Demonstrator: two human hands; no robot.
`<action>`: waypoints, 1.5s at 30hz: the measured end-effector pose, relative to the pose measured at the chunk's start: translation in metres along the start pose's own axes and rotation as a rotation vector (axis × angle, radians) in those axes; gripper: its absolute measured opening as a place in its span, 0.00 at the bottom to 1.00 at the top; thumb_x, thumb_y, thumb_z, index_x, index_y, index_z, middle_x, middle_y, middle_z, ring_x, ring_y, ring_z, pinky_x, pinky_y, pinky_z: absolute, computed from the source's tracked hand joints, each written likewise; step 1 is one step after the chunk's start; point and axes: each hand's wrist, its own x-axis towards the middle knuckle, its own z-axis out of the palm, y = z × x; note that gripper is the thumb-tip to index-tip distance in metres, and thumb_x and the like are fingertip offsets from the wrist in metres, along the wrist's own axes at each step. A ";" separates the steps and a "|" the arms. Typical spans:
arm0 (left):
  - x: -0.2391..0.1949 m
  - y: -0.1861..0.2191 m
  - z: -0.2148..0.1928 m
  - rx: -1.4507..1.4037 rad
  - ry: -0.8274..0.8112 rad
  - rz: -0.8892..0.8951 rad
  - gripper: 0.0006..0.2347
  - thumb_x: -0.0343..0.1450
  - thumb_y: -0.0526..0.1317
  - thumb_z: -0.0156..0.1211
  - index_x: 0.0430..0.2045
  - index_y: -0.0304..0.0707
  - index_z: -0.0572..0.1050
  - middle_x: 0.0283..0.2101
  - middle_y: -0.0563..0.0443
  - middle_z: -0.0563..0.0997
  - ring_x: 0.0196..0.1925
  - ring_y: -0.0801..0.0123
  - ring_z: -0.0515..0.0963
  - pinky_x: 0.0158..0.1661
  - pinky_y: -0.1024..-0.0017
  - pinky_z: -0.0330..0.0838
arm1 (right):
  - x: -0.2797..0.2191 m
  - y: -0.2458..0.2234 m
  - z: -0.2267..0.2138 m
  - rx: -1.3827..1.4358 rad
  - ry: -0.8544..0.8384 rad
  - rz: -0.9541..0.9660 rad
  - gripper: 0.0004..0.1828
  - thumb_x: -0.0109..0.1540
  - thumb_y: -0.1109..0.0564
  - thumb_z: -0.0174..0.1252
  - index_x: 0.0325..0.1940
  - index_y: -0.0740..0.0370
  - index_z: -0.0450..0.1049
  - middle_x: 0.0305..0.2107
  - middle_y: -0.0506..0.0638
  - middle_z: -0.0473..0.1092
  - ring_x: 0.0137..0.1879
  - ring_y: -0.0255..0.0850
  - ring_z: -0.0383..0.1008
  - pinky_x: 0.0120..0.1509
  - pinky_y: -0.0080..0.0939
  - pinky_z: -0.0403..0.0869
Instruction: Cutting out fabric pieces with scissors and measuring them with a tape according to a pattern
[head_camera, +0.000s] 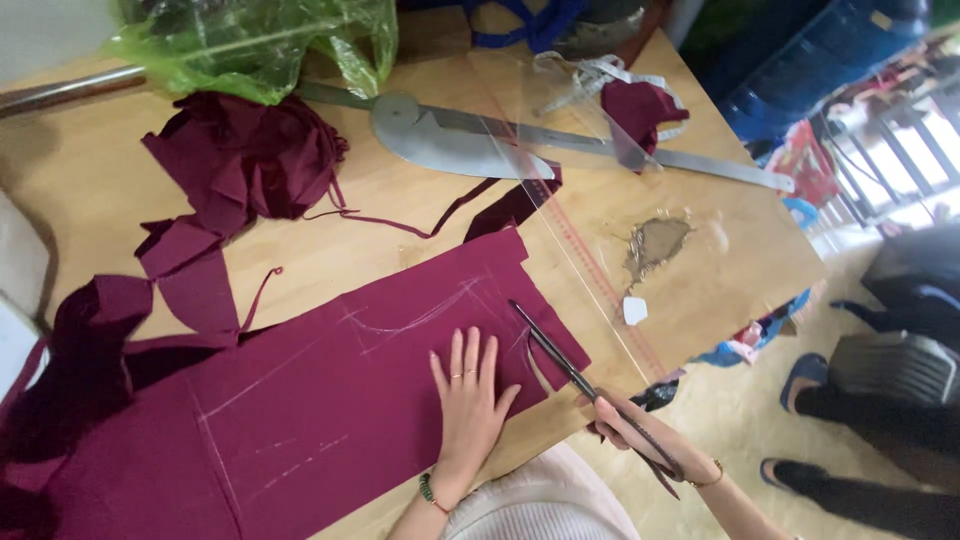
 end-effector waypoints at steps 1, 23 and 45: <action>0.001 0.001 0.000 0.004 0.006 -0.017 0.33 0.71 0.58 0.57 0.69 0.41 0.61 0.75 0.39 0.56 0.78 0.45 0.49 0.69 0.33 0.42 | -0.002 -0.017 -0.002 -0.012 -0.014 -0.003 0.25 0.70 0.35 0.37 0.35 0.55 0.66 0.20 0.43 0.54 0.43 0.37 0.74 0.47 0.32 0.67; 0.002 0.006 -0.004 0.254 0.010 -0.042 0.38 0.72 0.67 0.43 0.71 0.38 0.57 0.76 0.40 0.55 0.79 0.50 0.49 0.73 0.39 0.42 | 0.024 -0.034 -0.010 -0.302 0.014 -0.170 0.22 0.72 0.41 0.39 0.30 0.55 0.62 0.23 0.43 0.60 0.29 0.32 0.65 0.37 0.30 0.75; 0.001 0.005 0.002 0.313 -0.016 -0.044 0.40 0.70 0.70 0.42 0.71 0.39 0.57 0.77 0.39 0.53 0.80 0.48 0.47 0.72 0.37 0.43 | 0.032 -0.077 -0.001 -0.272 0.046 -0.024 0.25 0.70 0.36 0.38 0.31 0.54 0.66 0.18 0.42 0.54 0.25 0.30 0.55 0.29 0.31 0.67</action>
